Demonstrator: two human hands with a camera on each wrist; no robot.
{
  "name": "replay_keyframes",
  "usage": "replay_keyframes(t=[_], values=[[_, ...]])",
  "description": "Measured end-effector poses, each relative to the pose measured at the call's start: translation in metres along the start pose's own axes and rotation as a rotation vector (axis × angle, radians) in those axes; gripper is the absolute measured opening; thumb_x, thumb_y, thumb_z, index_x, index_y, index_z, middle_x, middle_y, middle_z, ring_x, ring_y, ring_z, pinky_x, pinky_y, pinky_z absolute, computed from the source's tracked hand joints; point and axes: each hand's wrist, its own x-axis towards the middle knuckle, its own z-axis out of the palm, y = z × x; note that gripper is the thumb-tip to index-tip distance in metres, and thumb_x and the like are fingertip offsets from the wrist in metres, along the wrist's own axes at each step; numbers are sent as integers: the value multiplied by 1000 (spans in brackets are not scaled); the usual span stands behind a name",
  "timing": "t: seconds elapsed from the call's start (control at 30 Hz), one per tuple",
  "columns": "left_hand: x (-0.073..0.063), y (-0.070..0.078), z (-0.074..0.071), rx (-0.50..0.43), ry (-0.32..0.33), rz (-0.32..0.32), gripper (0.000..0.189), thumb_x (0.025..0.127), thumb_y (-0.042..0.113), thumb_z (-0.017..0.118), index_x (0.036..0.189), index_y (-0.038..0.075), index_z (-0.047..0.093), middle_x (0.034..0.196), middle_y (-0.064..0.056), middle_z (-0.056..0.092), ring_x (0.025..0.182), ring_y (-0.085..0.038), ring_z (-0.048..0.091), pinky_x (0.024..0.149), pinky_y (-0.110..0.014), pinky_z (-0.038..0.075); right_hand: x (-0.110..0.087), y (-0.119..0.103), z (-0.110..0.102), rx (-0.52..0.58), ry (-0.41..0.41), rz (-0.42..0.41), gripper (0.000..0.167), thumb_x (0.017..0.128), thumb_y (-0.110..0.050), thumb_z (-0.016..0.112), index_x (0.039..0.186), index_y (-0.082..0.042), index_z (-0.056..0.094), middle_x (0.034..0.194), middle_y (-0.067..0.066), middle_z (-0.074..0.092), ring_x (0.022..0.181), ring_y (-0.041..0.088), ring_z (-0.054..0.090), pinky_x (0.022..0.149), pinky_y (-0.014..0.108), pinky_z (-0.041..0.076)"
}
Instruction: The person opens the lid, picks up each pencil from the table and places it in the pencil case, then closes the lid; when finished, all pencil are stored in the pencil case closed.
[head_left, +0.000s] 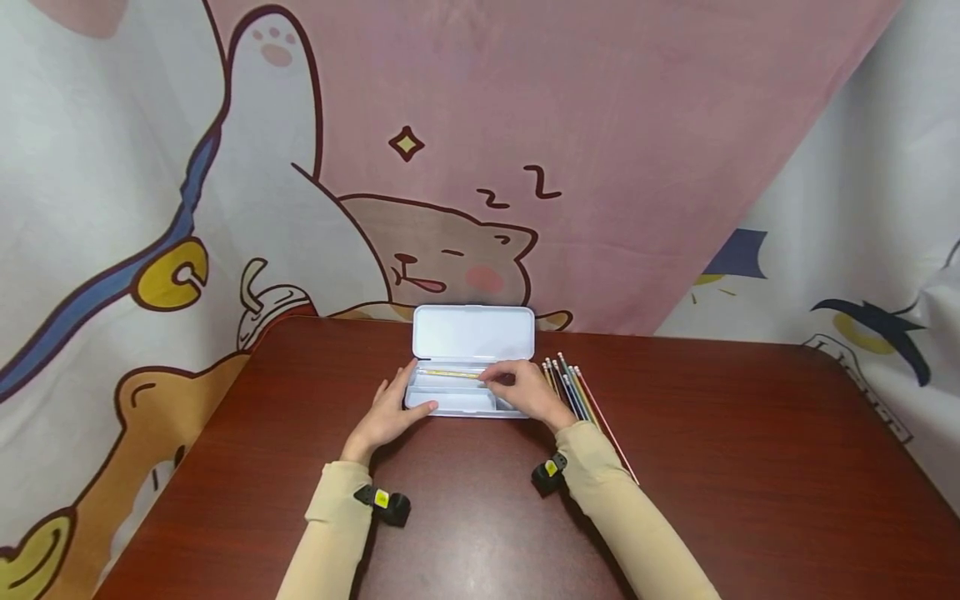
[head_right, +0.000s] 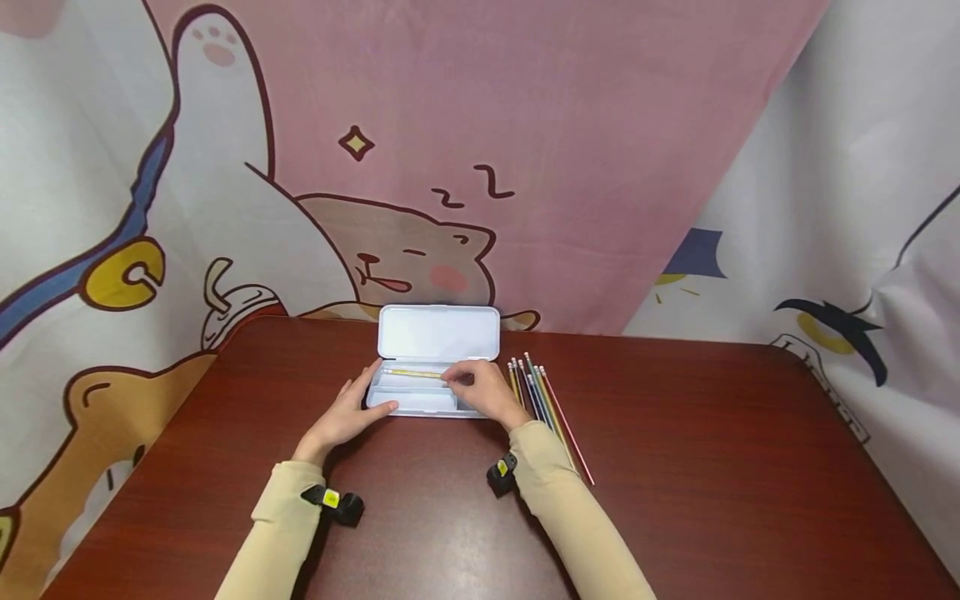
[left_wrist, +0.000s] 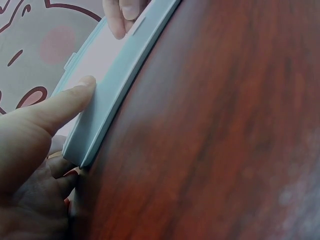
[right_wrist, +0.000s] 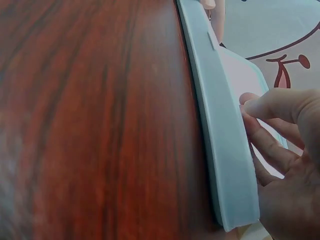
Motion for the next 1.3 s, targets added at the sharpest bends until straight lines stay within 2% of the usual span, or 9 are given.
replay_keyframes(t=[0.13, 0.33, 0.53, 0.63, 0.77, 1.0, 1.17, 1.23, 1.3], values=[[1, 1, 0, -3, -13, -23, 84, 90, 26, 68, 151, -5, 20, 154, -24, 25, 143, -40, 15, 114, -51, 1, -3, 1, -2, 32, 11, -15, 13, 85, 0, 68, 96, -1, 75, 95, 6, 71, 88, 19, 63, 80, 33, 51], [1, 0, 0, -9, -17, -24, 85, 90, 27, 69, 151, -4, 19, 155, -22, 23, 143, -39, 14, 115, -50, -1, -8, 3, -9, 65, 17, -8, 13, 87, 0, 67, 98, 0, 74, 96, 7, 71, 90, 20, 63, 82, 36, 51], [1, 0, 0, -15, -10, -21, 85, 89, 26, 69, 151, -4, 19, 155, -22, 24, 143, -40, 14, 114, -52, -1, -18, 4, -19, 54, 81, -39, 12, 87, 0, 68, 97, 1, 74, 94, 8, 71, 84, 18, 63, 75, 32, 52], [1, -1, 1, -10, -7, -20, 85, 89, 27, 69, 151, -4, 20, 154, -23, 24, 142, -41, 14, 114, -52, -1, -24, 4, -25, 46, 105, -37, 13, 86, 0, 68, 98, 1, 74, 95, 7, 71, 85, 20, 62, 74, 34, 51], [0, -2, 1, -5, -9, -21, 85, 89, 27, 69, 151, -5, 19, 154, -23, 24, 142, -42, 14, 114, -52, 0, -35, 4, -34, 49, 132, 5, 14, 86, 0, 69, 98, -1, 74, 97, 7, 71, 92, 22, 62, 78, 38, 50], [1, -1, 1, -7, -17, -27, 85, 90, 27, 69, 151, -4, 19, 155, -23, 23, 143, -41, 13, 114, -52, -1, -54, 11, -50, 24, 167, 99, 15, 86, -2, 70, 100, -4, 75, 99, 6, 71, 93, 20, 60, 80, 35, 46], [2, -2, 2, -8, -14, -30, 86, 89, 28, 69, 151, -4, 19, 154, -23, 23, 143, -41, 13, 114, -53, -1, -65, 13, -60, 64, 160, 148, 16, 87, -3, 68, 102, -2, 74, 99, 9, 69, 71, 17, 57, 60, 26, 46], [2, -2, 1, -9, -13, -30, 86, 89, 28, 69, 151, -4, 19, 154, -24, 23, 143, -42, 13, 114, -53, -1, -70, 13, -64, 82, 167, 146, 17, 88, -3, 68, 103, -1, 73, 99, 10, 69, 69, 18, 56, 57, 24, 46], [2, -1, 1, -13, -14, -32, 86, 89, 28, 69, 151, -4, 19, 154, -24, 23, 143, -41, 12, 114, -53, -1, -74, 14, -68, 85, 179, 136, 17, 87, -3, 69, 103, -1, 73, 99, 11, 70, 76, 20, 59, 62, 24, 47]])
